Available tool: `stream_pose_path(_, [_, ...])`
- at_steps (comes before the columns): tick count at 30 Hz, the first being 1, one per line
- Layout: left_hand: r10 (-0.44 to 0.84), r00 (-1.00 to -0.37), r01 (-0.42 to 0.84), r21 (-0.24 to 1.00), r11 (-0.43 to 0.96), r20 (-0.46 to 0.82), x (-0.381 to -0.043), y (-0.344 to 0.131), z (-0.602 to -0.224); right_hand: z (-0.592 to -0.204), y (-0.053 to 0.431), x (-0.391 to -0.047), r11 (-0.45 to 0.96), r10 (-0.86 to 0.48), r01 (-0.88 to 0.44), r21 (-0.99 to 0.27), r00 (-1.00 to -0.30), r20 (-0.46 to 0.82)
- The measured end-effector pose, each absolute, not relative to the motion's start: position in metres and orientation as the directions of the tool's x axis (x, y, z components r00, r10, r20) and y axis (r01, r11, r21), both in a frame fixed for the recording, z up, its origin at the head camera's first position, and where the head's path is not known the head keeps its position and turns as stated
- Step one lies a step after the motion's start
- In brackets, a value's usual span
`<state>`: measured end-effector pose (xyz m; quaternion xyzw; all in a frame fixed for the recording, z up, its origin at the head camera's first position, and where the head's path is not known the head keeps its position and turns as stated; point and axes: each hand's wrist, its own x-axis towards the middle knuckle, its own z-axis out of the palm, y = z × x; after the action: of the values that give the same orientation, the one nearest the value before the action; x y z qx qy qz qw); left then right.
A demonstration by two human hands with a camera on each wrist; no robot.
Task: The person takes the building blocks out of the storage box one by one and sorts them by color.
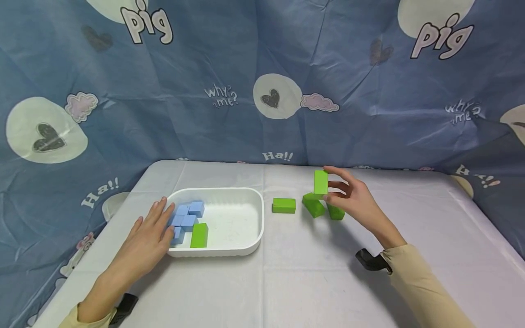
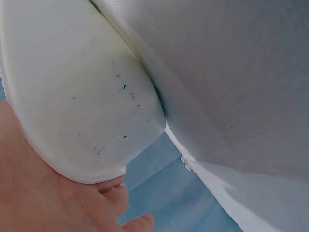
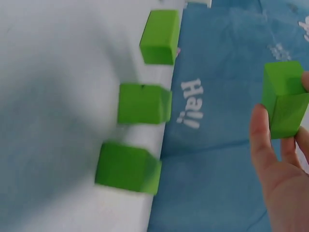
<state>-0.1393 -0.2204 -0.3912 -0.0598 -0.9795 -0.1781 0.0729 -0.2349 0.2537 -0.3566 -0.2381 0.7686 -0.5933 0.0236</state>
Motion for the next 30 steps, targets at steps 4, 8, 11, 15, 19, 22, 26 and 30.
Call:
stream_pose_path(4, [0.09,-0.982,0.143,0.341,0.929,0.167,-0.139,-0.221,-0.39,-0.359,0.267,-0.234,0.214,-0.376,-0.316,-0.924,-0.9,0.22])
stream_pose_path(8, [0.087,-0.983,0.138,0.343,0.929,0.159,-0.139,-0.22,-0.39,-0.362,0.282,-0.234,0.271,-0.347,-0.297,-0.916,-0.918,0.195])
stream_pose_path(11, [0.086,-0.984,0.134,0.343,0.93,0.153,-0.138,-0.22,-0.39,-0.366,0.293,-0.235,0.314,-0.331,-0.282,-0.907,-0.927,0.173])
stream_pose_path(15, [0.084,-0.985,0.133,0.342,0.93,0.153,-0.139,-0.219,-0.39,-0.372,0.307,-0.236,0.352,-0.332,-0.268,-0.897,-0.932,0.148])
stream_pose_path(19, [0.084,-0.985,0.132,0.341,0.931,0.153,-0.139,-0.219,-0.39,-0.377,0.318,-0.238,0.377,-0.331,-0.274,-0.885,-0.932,0.148])
stream_pose_path(22, [0.084,-0.985,0.132,0.337,0.932,0.154,-0.139,-0.219,-0.39,-0.381,0.324,-0.24,0.393,-0.33,-0.279,-0.876,-0.932,0.148])
stream_pose_path(26, [0.085,-0.985,0.131,0.334,0.933,0.151,-0.139,-0.219,-0.39,-0.386,0.332,-0.241,0.415,-0.338,-0.263,-0.871,-0.933,0.12])
stream_pose_path(30, [0.086,-0.985,0.132,0.332,0.934,0.149,-0.139,-0.219,-0.39,-0.39,0.337,-0.242,0.446,-0.356,-0.226,-0.866,-0.932,0.06])
